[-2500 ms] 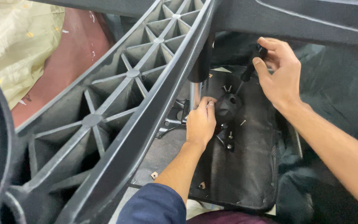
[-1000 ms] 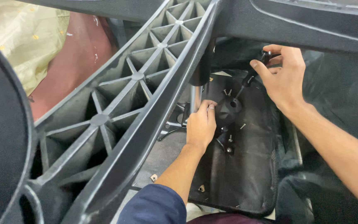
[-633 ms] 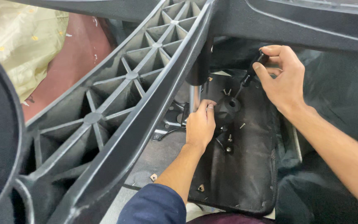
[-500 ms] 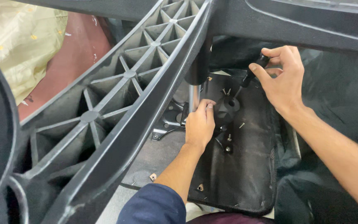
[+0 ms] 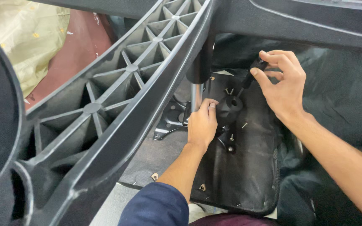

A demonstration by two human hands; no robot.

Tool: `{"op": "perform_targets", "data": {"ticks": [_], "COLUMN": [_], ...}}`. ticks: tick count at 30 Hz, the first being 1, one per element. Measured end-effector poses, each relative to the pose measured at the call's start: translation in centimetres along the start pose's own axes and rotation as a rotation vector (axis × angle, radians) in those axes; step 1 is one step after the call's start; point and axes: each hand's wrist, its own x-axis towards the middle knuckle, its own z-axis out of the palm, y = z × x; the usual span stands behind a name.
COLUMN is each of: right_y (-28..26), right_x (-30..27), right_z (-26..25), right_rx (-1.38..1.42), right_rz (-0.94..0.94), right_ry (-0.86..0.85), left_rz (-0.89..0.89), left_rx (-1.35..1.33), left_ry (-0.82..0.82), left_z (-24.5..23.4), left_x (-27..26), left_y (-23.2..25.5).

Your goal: The person uses a screwdriver to tighten screws on the base of an office chair. They hold the chair upright with one hand while turning the screwdriver with the other, securing the base to the chair's central column.

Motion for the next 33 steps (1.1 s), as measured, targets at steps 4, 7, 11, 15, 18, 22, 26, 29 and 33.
{"op": "perform_targets", "data": {"ticks": [4, 7, 11, 15, 18, 22, 26, 29, 33], "right_y": [-0.5, -0.7, -1.1, -1.8, -2.5, -2.6, -2.2, -1.7, -1.3], "right_x": [-0.9, -1.4, -1.5, -1.3, -1.4, -1.7, -2.0, -2.1, -1.8], "right_z": [0.1, 0.1, 0.2, 0.2, 0.1, 0.3, 0.5, 0.6, 0.6], "right_rx": [0.03, 0.08, 0.066, -0.008, -0.026, -0.026, -0.041, 0.008, -0.038], "right_rz": [-0.074, -0.113, -0.076, -0.065, -0.012, -0.118, -0.072, -0.051, -0.077], "right_ry": [0.012, 0.009, 0.018, 0.049, 0.037, 0.044, 0.03, 0.027, 0.049], "left_rz": [0.0, 0.02, 0.05, 0.025, 0.02, 0.015, 0.035, 0.041, 0.011], "left_rx": [-0.016, -0.017, -0.027, -0.016, -0.013, -0.027, -0.033, -0.031, -0.024], "left_ry": [-0.013, 0.002, 0.013, 0.0, -0.004, -0.014, -0.004, -0.004, -0.026], "left_z": [-0.2, -0.4, -0.6, -0.9, -1.1, -1.0, -1.2, -1.4, -1.4], "left_x": [-0.3, -0.3, -0.5, -0.5, -0.4, -0.3, -0.2, -0.2, -0.2], "left_y": [-0.1, -0.3, -0.6, -0.9, -1.0, -1.2, -1.4, -1.3, -1.3]}}
